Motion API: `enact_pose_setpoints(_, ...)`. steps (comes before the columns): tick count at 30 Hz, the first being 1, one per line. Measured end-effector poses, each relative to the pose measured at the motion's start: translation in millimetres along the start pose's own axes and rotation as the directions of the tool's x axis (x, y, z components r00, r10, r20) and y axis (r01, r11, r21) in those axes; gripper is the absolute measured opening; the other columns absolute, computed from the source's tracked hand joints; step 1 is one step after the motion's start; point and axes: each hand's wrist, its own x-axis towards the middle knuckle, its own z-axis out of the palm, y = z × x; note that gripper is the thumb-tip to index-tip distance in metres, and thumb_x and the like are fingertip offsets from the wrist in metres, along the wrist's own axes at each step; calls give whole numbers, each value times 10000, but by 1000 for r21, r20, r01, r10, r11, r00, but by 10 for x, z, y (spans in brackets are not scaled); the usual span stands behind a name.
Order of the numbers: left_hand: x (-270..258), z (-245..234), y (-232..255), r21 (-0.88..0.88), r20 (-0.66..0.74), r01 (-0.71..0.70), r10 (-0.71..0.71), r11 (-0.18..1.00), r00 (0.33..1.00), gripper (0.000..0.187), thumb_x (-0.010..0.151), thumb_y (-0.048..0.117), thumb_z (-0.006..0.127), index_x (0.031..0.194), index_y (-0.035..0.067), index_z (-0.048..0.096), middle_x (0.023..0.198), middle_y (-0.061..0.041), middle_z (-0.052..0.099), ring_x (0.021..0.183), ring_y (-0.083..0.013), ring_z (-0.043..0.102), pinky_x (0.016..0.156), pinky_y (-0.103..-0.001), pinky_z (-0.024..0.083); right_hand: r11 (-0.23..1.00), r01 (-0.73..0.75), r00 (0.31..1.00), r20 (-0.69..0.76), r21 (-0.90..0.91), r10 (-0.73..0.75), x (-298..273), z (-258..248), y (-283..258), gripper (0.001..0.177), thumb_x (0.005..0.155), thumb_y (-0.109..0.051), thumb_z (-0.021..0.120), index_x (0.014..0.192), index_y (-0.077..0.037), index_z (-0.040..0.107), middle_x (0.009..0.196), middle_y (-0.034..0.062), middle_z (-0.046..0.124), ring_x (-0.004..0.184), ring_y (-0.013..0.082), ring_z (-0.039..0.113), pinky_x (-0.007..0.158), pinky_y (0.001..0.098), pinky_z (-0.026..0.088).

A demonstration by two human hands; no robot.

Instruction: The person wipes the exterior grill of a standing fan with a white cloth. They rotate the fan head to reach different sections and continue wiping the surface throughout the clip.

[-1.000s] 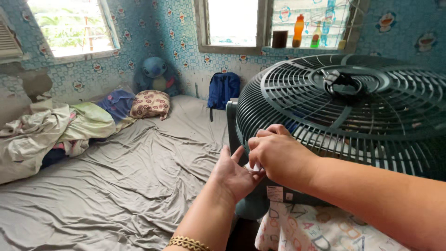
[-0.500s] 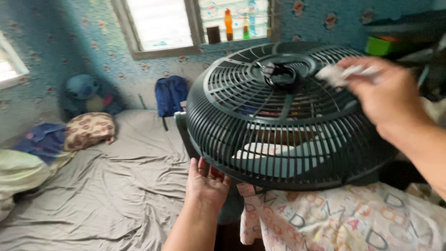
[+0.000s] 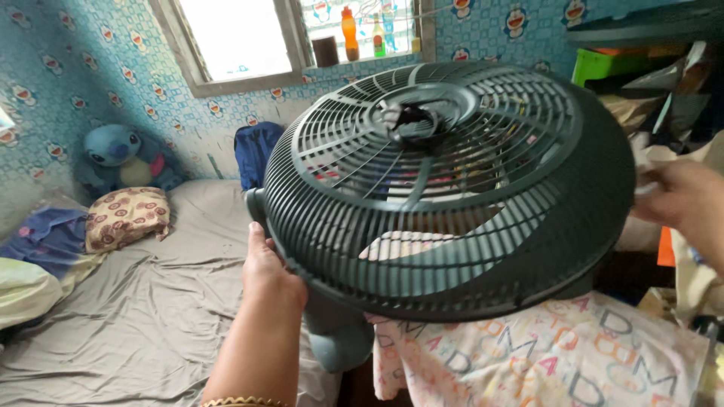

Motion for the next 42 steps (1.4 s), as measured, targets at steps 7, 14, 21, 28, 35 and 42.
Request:
enact_pose_setpoints(7,-412,445,-168,216,-230,-88,139,972,963,743,936,565,595,1442,23,552,1432,-104,632,1217,-279,647,1065,-421,483,994,-32,981,194,104,11,400,28,-194,255,1042,-131,533,1237,-59,680,1199,94,723,1055,191,715,927,361,594)
enact_pose_setpoints(14,-680,669,-378,112,-235,-172,195,979,952,680,900,494,669,1366,4,599,1373,-109,694,1152,-269,702,1045,-421,526,930,-24,972,225,368,-64,593,-124,-84,290,1036,-157,481,1236,-56,665,1185,96,719,1039,189,721,899,370,610)
enact_pose_setpoints(21,-704,793,-528,54,-131,-165,170,985,977,630,880,471,671,1329,31,632,1343,-97,718,1141,-260,714,1031,-420,540,832,-14,978,181,554,-104,705,-306,19,328,1030,-183,428,1235,-52,649,1171,97,715,1022,187,728,872,379,627)
enact_pose_setpoints(28,-671,1066,-656,65,-141,-215,222,975,965,598,902,449,701,1287,-6,651,1351,-108,718,1146,-251,714,1021,-390,547,726,183,964,25,663,-266,455,-393,-538,373,1029,-218,392,1229,-39,651,1159,105,706,1011,170,736,850,357,634)
enact_pose_setpoints(35,-540,1289,-1107,19,9,-147,147,989,989,548,926,453,636,1271,30,681,1285,-96,746,1072,-237,735,959,-371,573,737,366,926,-146,568,-348,361,-936,-860,354,1031,-204,409,1219,-31,654,1151,116,707,1008,186,729,855,363,623)
enact_pose_setpoints(42,-537,1537,-1330,101,76,-52,44,994,996,497,937,435,645,1232,36,686,1234,-103,756,1032,-250,737,906,-397,601,776,420,904,-292,471,-312,359,-1796,-519,335,1033,-189,427,1209,-23,658,1143,127,708,1006,202,722,860,368,612)
